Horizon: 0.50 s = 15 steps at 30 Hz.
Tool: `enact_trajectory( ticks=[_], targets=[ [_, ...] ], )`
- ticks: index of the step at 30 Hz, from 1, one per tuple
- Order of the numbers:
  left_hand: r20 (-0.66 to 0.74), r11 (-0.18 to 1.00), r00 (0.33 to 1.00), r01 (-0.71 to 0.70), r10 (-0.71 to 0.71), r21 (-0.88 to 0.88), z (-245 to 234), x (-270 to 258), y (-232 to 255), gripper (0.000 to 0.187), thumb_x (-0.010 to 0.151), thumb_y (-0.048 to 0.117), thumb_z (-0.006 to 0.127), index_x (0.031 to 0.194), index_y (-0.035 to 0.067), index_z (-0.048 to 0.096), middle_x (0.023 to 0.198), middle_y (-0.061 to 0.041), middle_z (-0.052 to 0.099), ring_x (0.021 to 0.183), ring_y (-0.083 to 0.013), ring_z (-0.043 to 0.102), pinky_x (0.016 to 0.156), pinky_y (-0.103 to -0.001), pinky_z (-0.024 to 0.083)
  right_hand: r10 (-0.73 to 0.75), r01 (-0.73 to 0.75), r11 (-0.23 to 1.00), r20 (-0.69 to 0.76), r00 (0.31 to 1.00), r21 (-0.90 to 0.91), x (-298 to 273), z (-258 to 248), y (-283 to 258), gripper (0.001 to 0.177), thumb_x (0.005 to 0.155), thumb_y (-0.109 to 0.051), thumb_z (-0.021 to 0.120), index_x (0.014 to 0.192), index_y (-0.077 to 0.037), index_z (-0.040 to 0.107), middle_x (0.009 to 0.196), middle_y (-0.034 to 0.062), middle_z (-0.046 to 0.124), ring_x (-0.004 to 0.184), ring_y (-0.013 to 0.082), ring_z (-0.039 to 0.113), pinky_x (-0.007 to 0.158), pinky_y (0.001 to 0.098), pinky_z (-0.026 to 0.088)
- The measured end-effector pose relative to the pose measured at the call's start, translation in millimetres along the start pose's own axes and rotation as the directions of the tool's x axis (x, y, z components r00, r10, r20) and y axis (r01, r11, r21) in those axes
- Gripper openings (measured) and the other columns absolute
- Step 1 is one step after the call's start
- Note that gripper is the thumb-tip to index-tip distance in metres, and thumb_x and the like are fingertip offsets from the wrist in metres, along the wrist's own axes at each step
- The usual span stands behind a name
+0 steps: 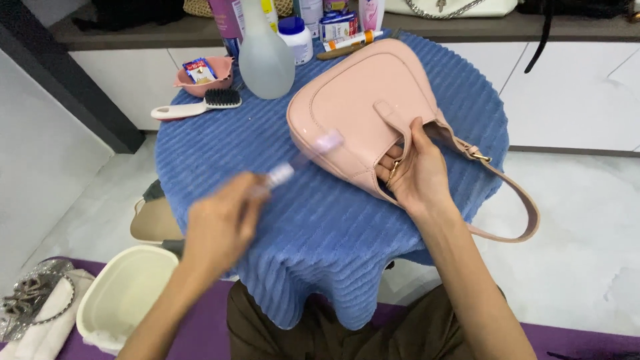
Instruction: Cleaning the exterior of a pink leather bag using a spray cleaner, a toothbrush, and a cloth.
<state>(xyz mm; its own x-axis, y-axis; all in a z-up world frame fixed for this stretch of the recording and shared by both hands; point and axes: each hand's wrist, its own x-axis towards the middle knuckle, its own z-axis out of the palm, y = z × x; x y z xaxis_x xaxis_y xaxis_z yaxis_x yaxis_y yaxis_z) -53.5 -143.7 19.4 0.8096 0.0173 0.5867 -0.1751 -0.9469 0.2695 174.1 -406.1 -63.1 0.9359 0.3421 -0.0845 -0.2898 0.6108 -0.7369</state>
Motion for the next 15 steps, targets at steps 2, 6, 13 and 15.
enact_trajectory(
  ticks=[2,6,13,15],
  targets=[
    [-0.019,0.998,0.999,0.035,-0.034,0.05,-8,5,-5,0.013,0.098,0.02,0.064,0.111,0.016,0.064,0.094,-0.012,0.076,0.087,-0.0364,0.074,0.072,-0.048,0.058,-0.006,0.007,1.0,0.002,1.0,-0.02,-11,9,-4,0.057,0.099,-0.061,0.045,0.12,-0.009,0.055,0.112,0.028,0.071,0.108,0.0428,0.071,0.09,0.0545,0.06],
    [0.053,0.999,0.998,0.024,-0.022,-0.035,7,-10,11,0.012,0.094,0.023,0.066,0.105,0.019,0.068,0.088,-0.008,0.079,0.083,-0.0342,0.076,0.069,-0.045,0.06,-0.014,0.014,0.999,-0.001,1.0,-0.043,-16,13,-6,0.062,0.099,-0.062,0.042,0.125,-0.008,0.056,0.116,0.0292,0.069,0.111,0.0435,0.069,0.092,0.055,0.058],
    [-0.039,0.998,0.999,0.038,-0.036,0.056,-8,-4,13,0.016,0.097,0.016,0.065,0.113,0.014,0.063,0.096,-0.014,0.076,0.088,-0.0387,0.074,0.071,-0.049,0.057,-0.03,0.031,0.998,0.011,0.999,-0.058,-30,24,-11,0.066,0.097,-0.063,0.043,0.128,-0.007,0.057,0.116,0.0294,0.069,0.109,0.0434,0.07,0.09,0.0542,0.06],
    [0.062,0.996,0.996,-0.061,0.064,-0.058,7,-13,29,0.018,0.085,-0.003,0.066,0.099,0.009,0.062,0.088,-0.006,0.075,0.045,-0.0134,0.061,0.034,-0.025,0.051,-0.106,0.098,0.993,0.122,0.987,0.07,-63,56,-22,0.054,0.107,-0.044,0.041,0.119,0.005,0.061,0.081,0.0176,0.07,0.064,0.0219,0.071,0.057,0.0282,0.059]
  ],
)
